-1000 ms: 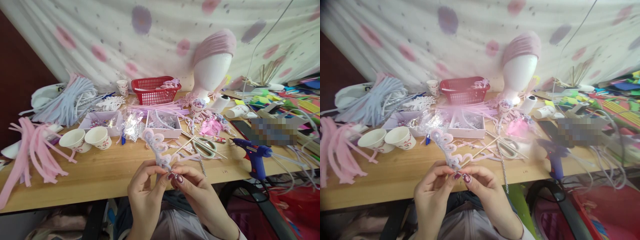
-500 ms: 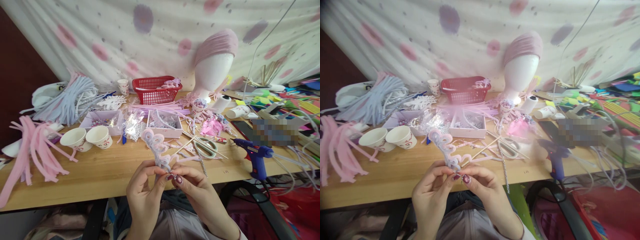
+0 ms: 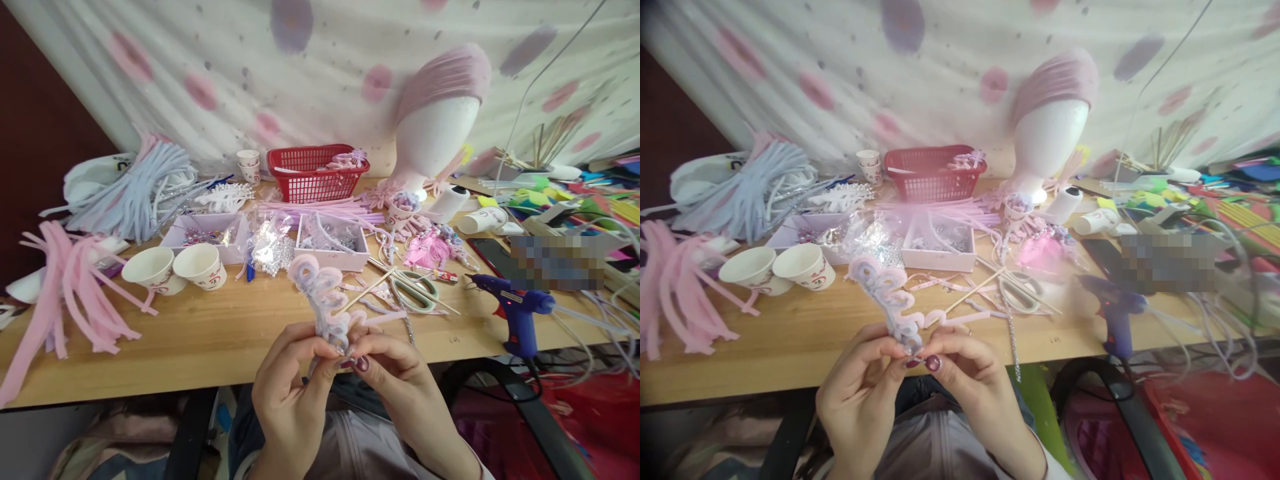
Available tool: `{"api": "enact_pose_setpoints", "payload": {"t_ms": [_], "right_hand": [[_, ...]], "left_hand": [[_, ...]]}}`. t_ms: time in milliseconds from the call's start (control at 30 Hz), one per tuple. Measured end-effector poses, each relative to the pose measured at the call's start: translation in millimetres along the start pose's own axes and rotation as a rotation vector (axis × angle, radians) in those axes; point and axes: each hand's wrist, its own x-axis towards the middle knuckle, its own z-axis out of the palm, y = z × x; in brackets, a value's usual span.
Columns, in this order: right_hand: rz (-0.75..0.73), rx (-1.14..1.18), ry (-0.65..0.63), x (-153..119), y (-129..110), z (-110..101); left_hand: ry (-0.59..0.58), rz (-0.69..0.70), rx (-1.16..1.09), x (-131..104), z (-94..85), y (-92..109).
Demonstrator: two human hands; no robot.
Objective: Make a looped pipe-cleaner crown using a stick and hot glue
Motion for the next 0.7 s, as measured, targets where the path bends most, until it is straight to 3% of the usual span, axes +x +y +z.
{"api": "enact_pose_setpoints", "payload": {"t_ms": [267, 500, 700], "right_hand": [[0.049, 0.084, 0.039, 2, 3, 6], [0.043, 0.081, 0.096, 4, 6, 6], [-0.031, 0.023, 0.020, 8, 9, -3]], "left_hand": [[0.009, 0.014, 0.019, -1, 1.2, 0], [0.095, 0.026, -0.008, -1, -0.8, -1], [0.129, -0.105, -0.064, 1, -5.9, -3]]}}
